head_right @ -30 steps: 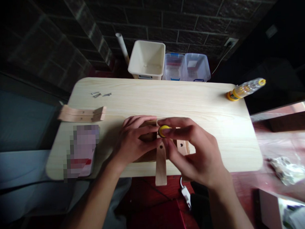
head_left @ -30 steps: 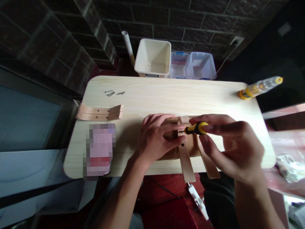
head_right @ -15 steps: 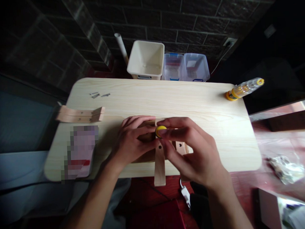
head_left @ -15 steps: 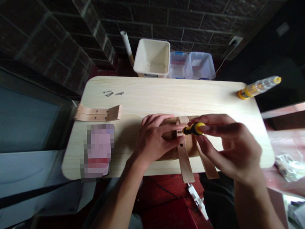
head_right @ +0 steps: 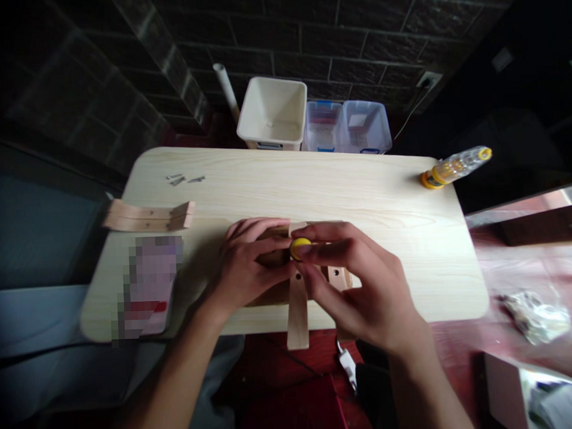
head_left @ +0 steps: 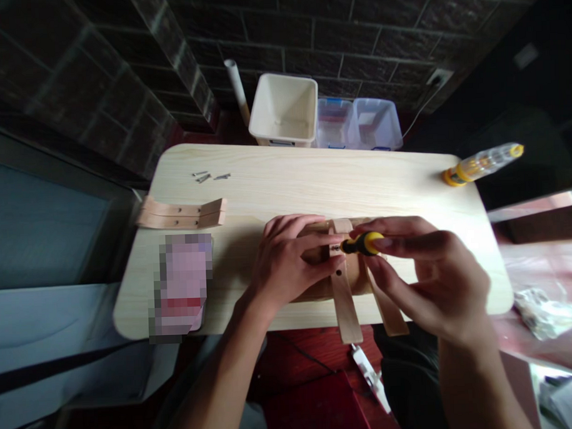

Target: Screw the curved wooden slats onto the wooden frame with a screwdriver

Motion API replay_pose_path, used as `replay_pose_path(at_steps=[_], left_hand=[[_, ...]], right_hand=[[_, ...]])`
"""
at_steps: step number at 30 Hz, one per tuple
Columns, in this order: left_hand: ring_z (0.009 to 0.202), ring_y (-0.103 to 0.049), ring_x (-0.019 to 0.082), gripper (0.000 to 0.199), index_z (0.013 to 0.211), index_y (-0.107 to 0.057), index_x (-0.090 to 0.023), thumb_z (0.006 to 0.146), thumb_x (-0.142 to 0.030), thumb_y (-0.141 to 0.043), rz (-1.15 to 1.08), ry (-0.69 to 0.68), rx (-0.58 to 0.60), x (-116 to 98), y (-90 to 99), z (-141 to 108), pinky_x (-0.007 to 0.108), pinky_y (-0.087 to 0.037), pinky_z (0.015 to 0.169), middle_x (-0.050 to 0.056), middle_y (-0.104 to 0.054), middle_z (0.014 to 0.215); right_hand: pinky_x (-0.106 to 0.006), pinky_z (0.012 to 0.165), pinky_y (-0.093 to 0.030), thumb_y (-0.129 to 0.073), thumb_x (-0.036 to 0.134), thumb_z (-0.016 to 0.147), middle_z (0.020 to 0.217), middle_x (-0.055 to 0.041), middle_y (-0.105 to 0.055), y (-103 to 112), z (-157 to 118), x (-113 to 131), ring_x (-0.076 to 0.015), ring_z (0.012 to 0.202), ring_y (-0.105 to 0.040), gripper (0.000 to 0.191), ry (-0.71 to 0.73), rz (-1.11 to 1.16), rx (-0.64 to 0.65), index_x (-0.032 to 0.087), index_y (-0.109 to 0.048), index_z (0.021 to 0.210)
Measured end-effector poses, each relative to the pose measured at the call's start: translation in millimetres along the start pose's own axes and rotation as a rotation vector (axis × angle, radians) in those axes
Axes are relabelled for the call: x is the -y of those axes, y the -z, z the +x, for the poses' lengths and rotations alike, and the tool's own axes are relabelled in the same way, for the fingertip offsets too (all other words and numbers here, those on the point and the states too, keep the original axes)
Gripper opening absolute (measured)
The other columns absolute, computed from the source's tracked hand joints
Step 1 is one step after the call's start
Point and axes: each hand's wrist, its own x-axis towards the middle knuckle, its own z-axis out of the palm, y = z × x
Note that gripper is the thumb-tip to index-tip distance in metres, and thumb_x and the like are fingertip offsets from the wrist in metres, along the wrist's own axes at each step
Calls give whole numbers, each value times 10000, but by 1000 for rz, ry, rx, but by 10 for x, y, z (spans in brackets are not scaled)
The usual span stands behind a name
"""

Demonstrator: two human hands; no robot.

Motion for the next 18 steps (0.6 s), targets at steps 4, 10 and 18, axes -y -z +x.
replay_pose_path(at_steps=[4, 10, 18], left_hand=[[1250, -701, 266, 233, 1143, -844, -382, 921, -450, -859, 9, -11, -4, 4, -4, -3, 483, -468, 1124, 2, -794, 1321], [1271, -694, 266, 227, 1139, -846, -386, 918, -439, -861, -2, -4, 0, 5, 2, -6, 479, -465, 1121, -3, -788, 1339], [1274, -686, 265, 230, 1141, -849, -390, 925, -468, -852, -7, 14, 17, -13, 12, -1, 477, -456, 1134, -6, -789, 1332]], right_hand=[[-458, 965, -682, -771, -53, 853, 1279, -58, -760, 6, 5, 0, -263, 1190, -778, 513, 13, -22, -3, 251, -717, 1262], [-478, 991, -679, -769, -52, 848, 1292, -64, -765, -8, 20, 11, -276, 1217, -772, 539, 4, -34, -1, 264, -717, 1282], [-419, 951, -680, -748, -41, 871, 1263, -57, -776, -1, 50, 34, -247, 1187, -764, 658, 40, -72, 27, 305, -678, 1426]])
